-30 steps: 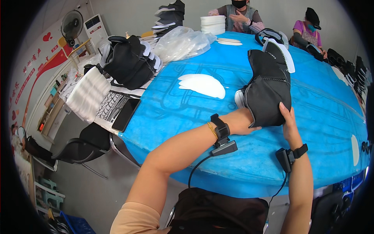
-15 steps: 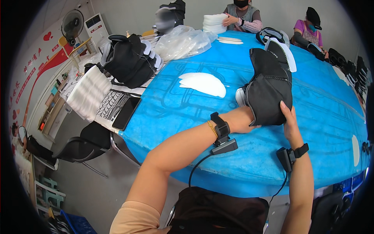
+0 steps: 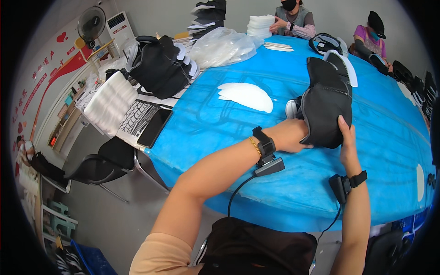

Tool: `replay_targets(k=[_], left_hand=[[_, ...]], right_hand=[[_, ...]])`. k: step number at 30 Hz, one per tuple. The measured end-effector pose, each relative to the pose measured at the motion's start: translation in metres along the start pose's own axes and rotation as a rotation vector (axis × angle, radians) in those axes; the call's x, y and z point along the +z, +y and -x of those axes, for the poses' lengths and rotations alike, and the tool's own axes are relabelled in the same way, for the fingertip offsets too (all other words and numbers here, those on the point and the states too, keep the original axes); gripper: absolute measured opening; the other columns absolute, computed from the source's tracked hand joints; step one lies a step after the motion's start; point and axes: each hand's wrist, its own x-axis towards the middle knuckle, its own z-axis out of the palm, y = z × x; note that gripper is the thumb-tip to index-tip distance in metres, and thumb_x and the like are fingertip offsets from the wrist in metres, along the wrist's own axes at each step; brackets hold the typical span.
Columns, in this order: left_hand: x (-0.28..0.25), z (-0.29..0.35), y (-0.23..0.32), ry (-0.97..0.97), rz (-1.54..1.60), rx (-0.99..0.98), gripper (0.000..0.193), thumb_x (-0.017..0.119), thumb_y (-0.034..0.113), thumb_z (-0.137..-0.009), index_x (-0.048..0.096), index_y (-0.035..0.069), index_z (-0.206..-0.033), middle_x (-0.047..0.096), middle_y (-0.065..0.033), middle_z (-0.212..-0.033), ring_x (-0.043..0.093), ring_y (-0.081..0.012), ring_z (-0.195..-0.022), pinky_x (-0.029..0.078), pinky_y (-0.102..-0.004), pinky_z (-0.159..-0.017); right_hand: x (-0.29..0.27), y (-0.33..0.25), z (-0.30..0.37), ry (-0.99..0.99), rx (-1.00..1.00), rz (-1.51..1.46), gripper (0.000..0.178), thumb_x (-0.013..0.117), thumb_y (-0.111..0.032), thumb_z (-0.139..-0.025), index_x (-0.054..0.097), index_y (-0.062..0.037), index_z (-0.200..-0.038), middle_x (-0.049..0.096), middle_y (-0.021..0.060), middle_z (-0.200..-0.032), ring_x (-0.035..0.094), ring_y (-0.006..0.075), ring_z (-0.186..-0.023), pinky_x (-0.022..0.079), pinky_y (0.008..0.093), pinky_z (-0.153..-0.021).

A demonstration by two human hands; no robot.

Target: The person is assembling components of a shoe, specifically inserting a white interior pad into a black shoe upper.

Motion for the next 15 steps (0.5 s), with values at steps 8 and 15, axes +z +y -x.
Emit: replay_targets(k=[8, 15], left_hand=[[-0.015, 0.012, -0.003, 0.621, 0.569, -0.12, 0.039, 0.08, 0.031, -0.074, 0.069, 0.0, -0.095, 0.071, -0.0104, -0.088, 0.066, -0.0157, -0.079, 0.052, -0.0307, -0.073], [0.025, -0.033, 0.008, 0.88, 0.501, -0.359, 0.042, 0.078, 0.03, -0.067, 0.062, -0.005, -0.085, 0.062, -0.0221, -0.087, 0.058, -0.034, -0.086, 0.045, -0.0438, -0.079]], right_hand=[[0.025, 0.006, -0.001, -0.26, -0.032, -0.132, 0.046, 0.059, -0.027, -0.093, 0.05, -0.0016, -0.13, 0.054, 0.0047, -0.126, 0.051, 0.0125, -0.113, 0.037, 0.027, -0.097], [-0.038, 0.044, -0.025, -0.199, -0.078, 0.082, 0.045, 0.049, -0.022, -0.099, 0.044, -0.0001, -0.137, 0.041, 0.0135, -0.141, 0.044, 0.0195, -0.125, 0.033, 0.0328, -0.106]])
